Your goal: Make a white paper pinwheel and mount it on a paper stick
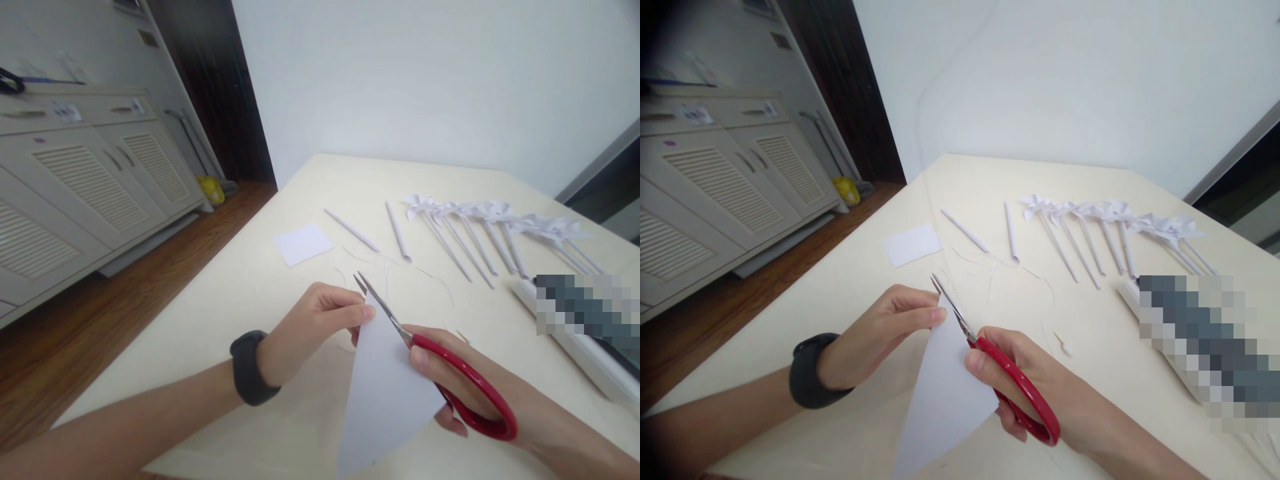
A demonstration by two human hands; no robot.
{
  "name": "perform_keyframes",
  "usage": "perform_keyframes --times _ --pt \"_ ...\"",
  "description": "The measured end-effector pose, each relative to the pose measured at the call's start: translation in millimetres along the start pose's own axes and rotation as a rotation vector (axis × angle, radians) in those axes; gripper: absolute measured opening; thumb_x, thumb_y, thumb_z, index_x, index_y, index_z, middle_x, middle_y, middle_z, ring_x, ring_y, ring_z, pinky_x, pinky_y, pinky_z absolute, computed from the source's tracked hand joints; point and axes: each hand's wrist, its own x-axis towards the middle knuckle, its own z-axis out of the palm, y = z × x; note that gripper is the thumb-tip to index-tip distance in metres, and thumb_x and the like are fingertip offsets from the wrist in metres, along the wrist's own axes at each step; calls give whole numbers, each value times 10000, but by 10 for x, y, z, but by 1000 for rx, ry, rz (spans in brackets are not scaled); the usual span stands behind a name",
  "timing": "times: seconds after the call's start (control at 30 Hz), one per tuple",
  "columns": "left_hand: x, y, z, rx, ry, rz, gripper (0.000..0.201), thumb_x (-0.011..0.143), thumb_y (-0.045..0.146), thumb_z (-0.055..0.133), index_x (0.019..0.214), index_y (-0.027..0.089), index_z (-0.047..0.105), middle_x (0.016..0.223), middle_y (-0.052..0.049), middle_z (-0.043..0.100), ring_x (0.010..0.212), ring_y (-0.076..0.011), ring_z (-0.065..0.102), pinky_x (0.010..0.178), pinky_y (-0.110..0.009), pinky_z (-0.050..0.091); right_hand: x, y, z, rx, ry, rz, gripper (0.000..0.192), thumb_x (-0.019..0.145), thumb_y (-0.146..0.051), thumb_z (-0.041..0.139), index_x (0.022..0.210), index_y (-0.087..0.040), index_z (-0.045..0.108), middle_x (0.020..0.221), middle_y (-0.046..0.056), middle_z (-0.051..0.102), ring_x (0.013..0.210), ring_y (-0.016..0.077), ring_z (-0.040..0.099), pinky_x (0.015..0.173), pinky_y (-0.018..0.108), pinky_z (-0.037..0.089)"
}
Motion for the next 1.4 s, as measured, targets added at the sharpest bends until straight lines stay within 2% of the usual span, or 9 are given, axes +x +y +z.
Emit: perform_keyframes --times 0.13,0.23,0.5,0.7,0.93,1.13,1.2,1.3,1.4 --pt "11 -14 -2 37 -5 19 285 798 210 512 526 125 501 563 19 471 570 -89 427 555 -216 347 16 76 -23 -74 19 -37 292 885 -381 386 659 -196 392 390 -78 355 370 79 364 411 216 269" --pt "23 -18 -20 103 23 57 291 803 219 508 527 126 508 554 21 476 563 -86 429 556 -212 344 35 66 -102 -100 59 -122 342 899 -361 351 608 -190 401 424 -53 394 425 96 408 458 233 314" --pt "80 -45 -40 124 84 -10 301 833 331 461 625 139 565 629 5 541 616 -107 495 583 -217 402 90 44 -221 -48 207 -139 136 764 -224 593 810 -203 467 634 -50 430 524 85 418 462 210 305" --pt "72 -54 4 60 -190 -124 157 784 251 554 900 163 615 813 -29 618 777 -161 567 718 -284 432 109 72 -232 -48 311 -219 114 762 -205 577 779 -203 464 634 -47 456 535 95 465 481 218 338" --pt "75 -85 -6 173 -392 -211 151 787 260 545 849 141 613 757 -31 624 594 -118 585 557 -222 414 78 71 -317 32 369 -303 73 789 -156 520 807 -207 471 593 -53 432 522 87 407 484 220 304" --pt "89 -26 -22 306 -313 -219 182 801 301 514 844 147 602 786 -31 650 458 -67 542 462 -183 394 77 87 -342 53 385 -348 69 801 -154 515 814 -212 480 584 -50 425 524 93 383 477 240 249" --pt "78 -42 -32 442 -214 -173 220 812 334 489 833 154 613 778 -27 664 361 -41 470 390 -175 352 73 78 -344 80 366 -369 51 812 -166 510 824 -213 492 573 -52 413 521 93 358 485 244 247" --pt "56 -76 -45 657 38 51 255 826 342 469 826 167 654 758 -25 679 356 -53 467 410 -197 391 61 52 -351 113 351 -393 47 849 -213 468 849 -214 515 563 -51 401 525 97 339 509 248 270" --pt "43 -71 -57 743 141 348 192 815 223 502 868 202 686 935 -37 679 728 -152 627 711 -252 479 61 32 -359 67 382 -378 88 849 -253 478 792 -203 523 642 -26 484 544 98 382 538 247 313"
